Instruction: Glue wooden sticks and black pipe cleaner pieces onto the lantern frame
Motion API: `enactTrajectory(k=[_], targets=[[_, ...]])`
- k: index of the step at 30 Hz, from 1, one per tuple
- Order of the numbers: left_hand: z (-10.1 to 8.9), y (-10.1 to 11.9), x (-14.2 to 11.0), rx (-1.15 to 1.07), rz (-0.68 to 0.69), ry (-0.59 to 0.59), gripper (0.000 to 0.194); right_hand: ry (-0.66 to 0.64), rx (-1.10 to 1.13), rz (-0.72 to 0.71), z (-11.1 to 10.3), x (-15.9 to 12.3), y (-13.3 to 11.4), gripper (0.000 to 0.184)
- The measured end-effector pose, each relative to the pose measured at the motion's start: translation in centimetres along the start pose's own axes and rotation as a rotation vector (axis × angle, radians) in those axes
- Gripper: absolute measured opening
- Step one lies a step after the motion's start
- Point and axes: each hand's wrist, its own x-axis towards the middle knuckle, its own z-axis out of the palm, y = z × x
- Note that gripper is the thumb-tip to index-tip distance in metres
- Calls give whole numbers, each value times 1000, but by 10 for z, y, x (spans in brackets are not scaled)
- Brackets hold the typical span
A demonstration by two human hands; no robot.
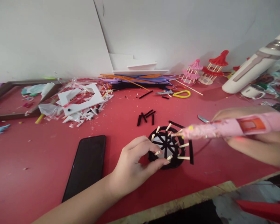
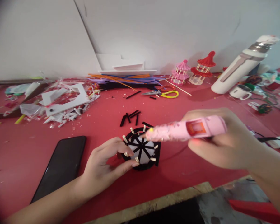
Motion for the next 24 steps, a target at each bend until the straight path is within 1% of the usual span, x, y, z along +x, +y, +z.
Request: enactTrajectory(k=[2,4,5,7,8,10,12,14,16,18,20,22,24], targets=[[0,0,0,-3,4,6,16,42,21,43,4,7,8,16],[0,0,-1,-3,11,14,16,69,-64,137,15,15,23,8],[0,0,-1,-1,15,16,15,61,-113,174,24,18,32,12],[0,0,-2,8,14,17,16,-69,-127,136,46,21,53,33],[0,0,-2,13,14,17,16,-106,-153,106,58,21,64,37],[0,0,-2,22,9,14,16,-130,-226,61,80,19,82,44],[0,1,-2,24,7,14,16,-136,-295,39,96,17,93,49],[0,1,-2,27,5,16,16,-95,-361,35,103,17,95,51],[0,1,-3,24,11,21,15,-10,-398,34,103,21,91,51],[0,0,-3,17,16,22,15,72,-374,25,100,31,83,46],[0,0,-3,15,15,19,15,120,-306,14,99,47,75,40],[-1,0,-3,17,16,16,15,109,-246,14,101,68,68,34],[-1,0,-2,19,22,22,15,30,-221,23,105,92,64,30]])
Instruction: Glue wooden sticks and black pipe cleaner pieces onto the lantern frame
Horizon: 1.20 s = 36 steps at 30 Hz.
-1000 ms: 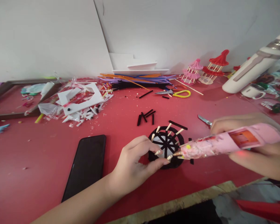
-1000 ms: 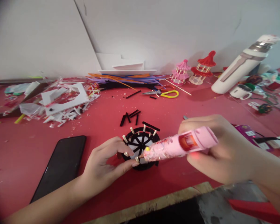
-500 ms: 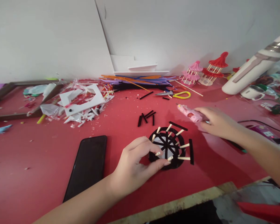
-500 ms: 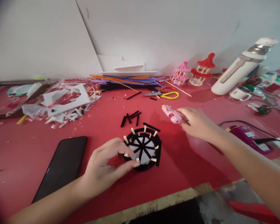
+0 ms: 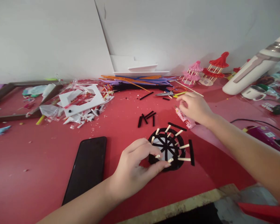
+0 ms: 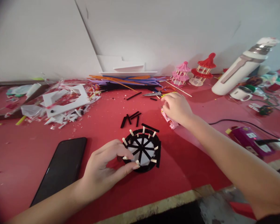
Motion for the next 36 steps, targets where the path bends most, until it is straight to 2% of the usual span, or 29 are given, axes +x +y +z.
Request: enactTrajectory(k=[5,8,12,15,18,23,28,31,34,36], targets=[[-2,0,1,10,-11,11,14,-162,29,-81,13,62,-13,26],[-3,0,0,3,-18,8,15,-305,79,-220,13,88,-32,26],[-3,0,-2,-17,-23,4,16,-600,142,-454,6,98,-67,16],[-3,1,-2,-22,-28,-1,16,-689,127,-551,-1,94,-88,17],[-3,2,-2,-13,-44,-4,15,-686,101,-603,-5,89,-96,22],[-4,1,0,-20,-48,-7,15,-641,47,-598,-1,88,-94,26],[-3,1,1,-24,-35,-3,16,-629,-5,-587,4,89,-90,18],[-2,1,2,-30,-38,-1,16,-577,2,-528,-18,88,-85,15],[-1,1,2,-32,-42,-4,15,-421,169,-361,-57,80,-81,11],[-1,0,1,-26,-38,-1,15,-408,273,-268,-84,68,-83,15]])
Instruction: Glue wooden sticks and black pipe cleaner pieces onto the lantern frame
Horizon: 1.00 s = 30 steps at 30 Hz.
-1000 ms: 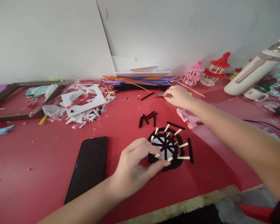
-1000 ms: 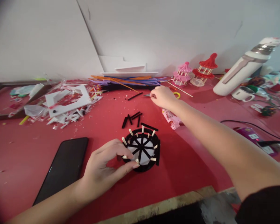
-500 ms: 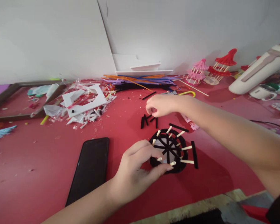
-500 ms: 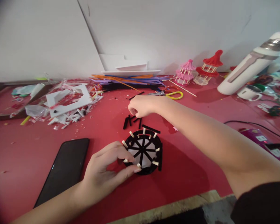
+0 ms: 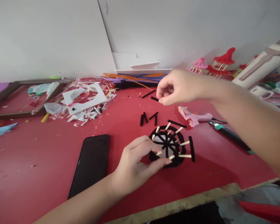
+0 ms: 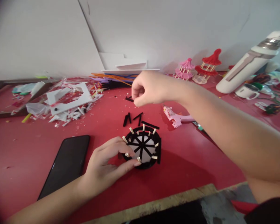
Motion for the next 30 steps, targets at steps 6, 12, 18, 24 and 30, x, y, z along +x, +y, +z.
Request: enactTrajectory(k=[6,12,18,24,30], targets=[[-1,0,-1,18,2,12,18,-292,114,40,-14,-42,-51,19],[-2,0,0,55,-2,5,19,-437,143,213,-12,-51,-82,11],[-1,-1,-1,55,-13,12,21,-468,142,231,-11,-53,-83,9],[-1,-1,-2,72,-15,-1,20,-440,132,203,-4,-51,-84,10],[-1,-3,-2,81,-5,-4,19,-423,109,181,-2,-48,-85,10]])
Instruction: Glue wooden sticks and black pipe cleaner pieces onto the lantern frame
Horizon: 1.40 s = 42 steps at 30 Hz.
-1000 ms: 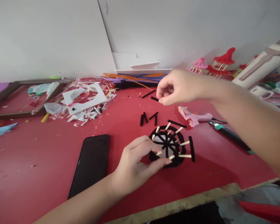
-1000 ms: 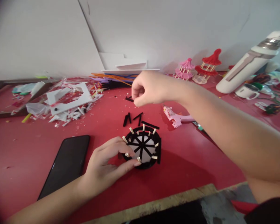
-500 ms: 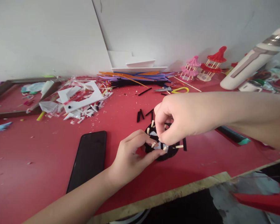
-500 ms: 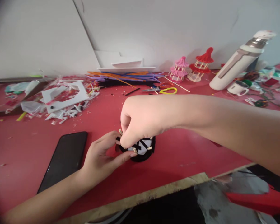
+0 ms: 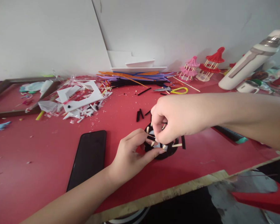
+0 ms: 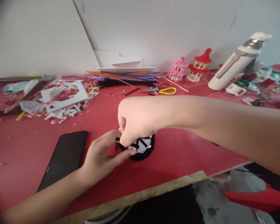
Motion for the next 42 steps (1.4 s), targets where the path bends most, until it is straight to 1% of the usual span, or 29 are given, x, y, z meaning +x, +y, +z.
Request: enactTrajectory(k=[7,11,16,25,32,37,42], targets=[[0,-1,1,7,-6,-5,20,-47,7,18,-1,2,0,9],[0,0,0,6,-20,-19,19,-81,11,5,-2,1,-1,10],[-1,1,1,7,-22,-14,20,-66,1,22,-2,0,-2,9],[0,2,1,5,-21,-12,20,-82,-13,44,-3,-2,-6,8],[0,2,1,-8,-18,-9,20,-69,-4,25,-3,-4,-7,11],[-1,2,2,-23,-26,-6,20,-74,-20,49,-2,-5,-9,13],[-1,2,1,-21,-34,-15,20,-68,-18,31,2,-1,-5,11]])
